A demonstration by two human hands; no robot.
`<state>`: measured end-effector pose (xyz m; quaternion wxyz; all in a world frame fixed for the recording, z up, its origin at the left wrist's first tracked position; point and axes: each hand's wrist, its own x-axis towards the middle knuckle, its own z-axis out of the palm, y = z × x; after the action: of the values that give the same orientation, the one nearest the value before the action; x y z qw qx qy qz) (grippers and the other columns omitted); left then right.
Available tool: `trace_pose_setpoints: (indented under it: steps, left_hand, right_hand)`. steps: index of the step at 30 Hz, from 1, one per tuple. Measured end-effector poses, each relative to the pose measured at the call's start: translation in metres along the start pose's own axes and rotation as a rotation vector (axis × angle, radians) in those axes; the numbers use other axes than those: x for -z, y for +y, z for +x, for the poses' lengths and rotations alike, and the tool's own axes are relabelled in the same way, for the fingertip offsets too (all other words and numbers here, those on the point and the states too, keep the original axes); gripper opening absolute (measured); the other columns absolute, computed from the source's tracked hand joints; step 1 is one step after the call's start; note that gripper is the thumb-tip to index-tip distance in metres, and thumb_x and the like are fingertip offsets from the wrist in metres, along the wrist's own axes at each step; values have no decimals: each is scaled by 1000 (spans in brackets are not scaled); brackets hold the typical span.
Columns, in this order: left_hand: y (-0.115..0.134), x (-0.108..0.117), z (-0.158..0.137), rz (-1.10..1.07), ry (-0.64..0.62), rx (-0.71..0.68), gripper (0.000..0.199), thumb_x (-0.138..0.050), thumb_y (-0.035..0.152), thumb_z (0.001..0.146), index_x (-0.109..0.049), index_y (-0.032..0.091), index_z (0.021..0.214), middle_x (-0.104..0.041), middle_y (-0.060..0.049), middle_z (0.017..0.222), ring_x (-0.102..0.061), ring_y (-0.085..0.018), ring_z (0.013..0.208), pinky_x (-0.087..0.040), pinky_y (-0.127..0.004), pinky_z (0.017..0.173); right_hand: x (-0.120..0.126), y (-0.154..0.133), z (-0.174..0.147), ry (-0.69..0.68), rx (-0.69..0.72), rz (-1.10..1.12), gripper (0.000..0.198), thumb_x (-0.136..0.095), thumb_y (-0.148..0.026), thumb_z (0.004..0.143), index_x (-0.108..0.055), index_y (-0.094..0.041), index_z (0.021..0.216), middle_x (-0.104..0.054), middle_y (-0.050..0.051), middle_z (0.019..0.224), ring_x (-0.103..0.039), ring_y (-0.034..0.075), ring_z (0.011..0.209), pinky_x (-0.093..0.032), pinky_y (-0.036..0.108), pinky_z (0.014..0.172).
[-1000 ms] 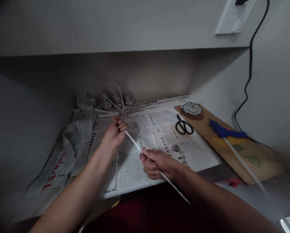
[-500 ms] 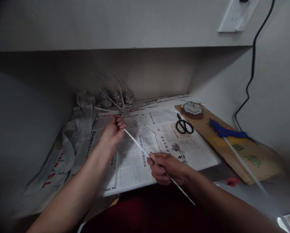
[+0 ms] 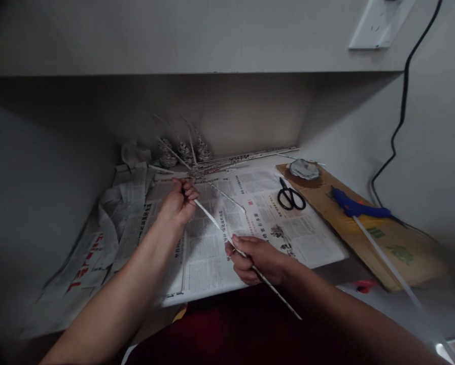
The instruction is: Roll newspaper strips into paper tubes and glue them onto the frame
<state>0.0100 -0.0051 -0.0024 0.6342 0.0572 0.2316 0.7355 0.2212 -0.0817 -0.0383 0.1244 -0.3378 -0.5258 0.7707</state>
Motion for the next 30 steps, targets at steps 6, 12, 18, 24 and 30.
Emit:
trace_pose_setpoints:
  steps: [6,12,18,24,30]
  left_hand:
    - [-3,2,1,52,17,-45,32,-36,33,93,-46,15,69,-39,5,52,-35,-4,40,-30,-14,38]
    - [-8,5,2,53,-3,-39,31,-38,30,93,-47,15,68,-38,5,52,-34,-4,39,-29,-14,38]
    - [-11,4,-1,44,7,-14,29,-40,32,92,-47,15,70,-38,4,53,-35,-4,41,-32,-14,40]
    - [-11,3,-3,6,-3,45,29,-42,34,91,-45,15,69,-33,6,51,-30,-3,38,-29,-13,38]
    - [-15,6,-1,51,-31,39,30,-39,36,92,-48,14,72,-36,5,53,-33,-5,41,-32,-15,40]
  right_hand:
    - [-5,-16,10,425,284,-846,29,-39,-43,92,-48,-18,81,-52,0,63,-48,12,58,-36,26,58]
    - [-4,-16,14,359,269,-854,32,-30,-38,95,-53,-18,85,-52,0,62,-50,13,57,-37,26,59]
    - [-5,-20,18,328,252,-793,27,-36,-42,93,-49,-18,88,-51,0,61,-49,12,53,-36,25,54]
    - [-3,-21,32,390,295,-659,32,-31,-42,94,-50,-19,82,-44,-3,55,-43,11,48,-34,24,50]
    - [3,-19,38,231,232,-308,33,-37,-49,91,-49,-18,85,-41,-6,53,-39,8,41,-31,21,42]
